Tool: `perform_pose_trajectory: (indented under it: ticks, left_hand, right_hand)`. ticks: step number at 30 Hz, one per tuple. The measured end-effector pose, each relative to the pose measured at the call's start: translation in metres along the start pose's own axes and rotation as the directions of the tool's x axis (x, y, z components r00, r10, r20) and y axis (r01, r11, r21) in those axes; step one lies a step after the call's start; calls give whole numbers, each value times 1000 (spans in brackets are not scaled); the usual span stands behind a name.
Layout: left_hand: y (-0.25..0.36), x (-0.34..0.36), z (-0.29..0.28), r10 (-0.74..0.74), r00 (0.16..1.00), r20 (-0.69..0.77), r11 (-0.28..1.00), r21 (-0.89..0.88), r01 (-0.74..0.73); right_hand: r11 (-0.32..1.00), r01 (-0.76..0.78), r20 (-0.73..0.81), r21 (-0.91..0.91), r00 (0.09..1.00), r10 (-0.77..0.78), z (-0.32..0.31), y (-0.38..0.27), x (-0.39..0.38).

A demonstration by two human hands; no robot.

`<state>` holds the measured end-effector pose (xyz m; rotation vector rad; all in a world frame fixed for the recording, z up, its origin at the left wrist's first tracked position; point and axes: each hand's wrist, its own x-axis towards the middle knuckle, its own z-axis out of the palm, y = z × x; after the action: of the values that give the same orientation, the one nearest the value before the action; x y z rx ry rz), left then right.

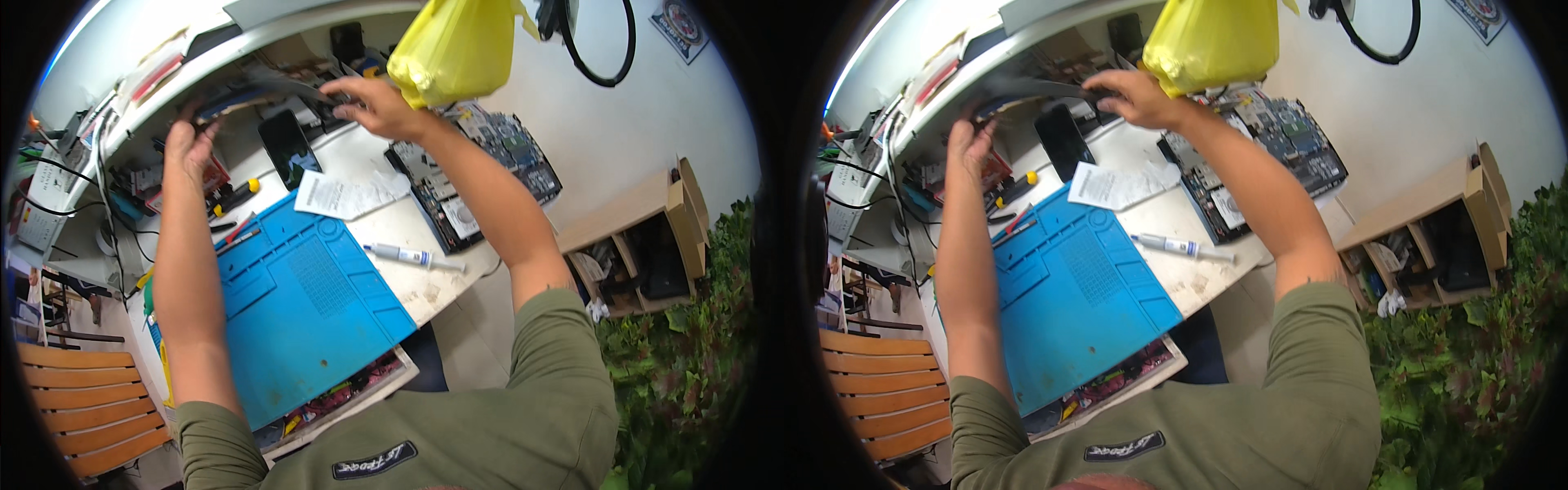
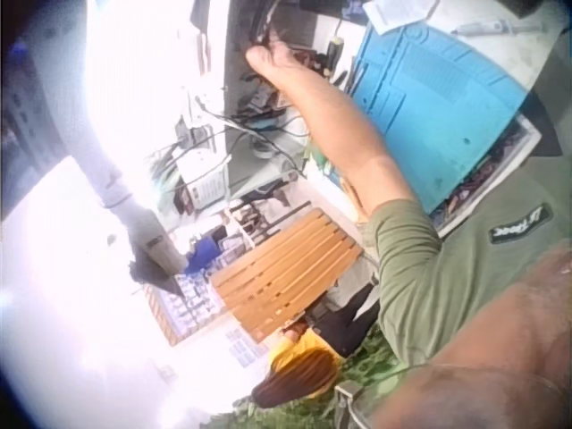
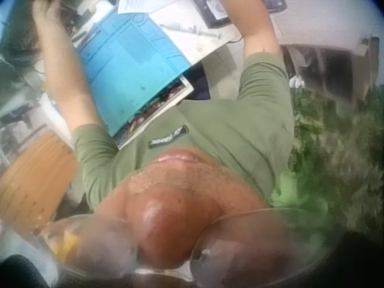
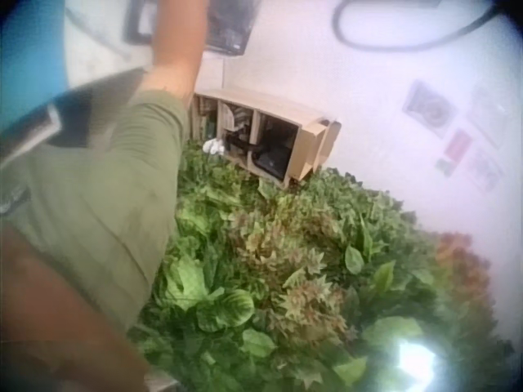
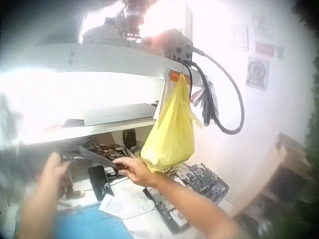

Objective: The person applies thermal paste to the CPU of an open laptop using a syringe, then replaces the cooling assembly by positioning the heatsink and fan unit over the motherboard.

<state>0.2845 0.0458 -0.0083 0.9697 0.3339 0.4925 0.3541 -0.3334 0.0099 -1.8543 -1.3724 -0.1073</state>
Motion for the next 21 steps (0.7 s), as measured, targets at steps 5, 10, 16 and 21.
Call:
perform_pose_trajectory:
  ticks: [5,10,16,21]
  left_hand:
    - [-5,20,-23,40,990,132,992,-120,-24]
    - [-24,-12,19,-26,992,123,993,-109,40]
    - [-23,-9,8,-75,991,111,996,-42,80]
    - [-36,-13,37,-122,988,96,992,26,120]
  right_hand:
    - [985,122,1,-118,992,-123,3,-40,1]
    - [999,-33,-3,-32,999,33,-1,-61,-21]
    - [992,111,-73,-57,991,-115,7,-86,-35]
    - [1000,-10,-28,-1,1000,10,-2,-127,-67]
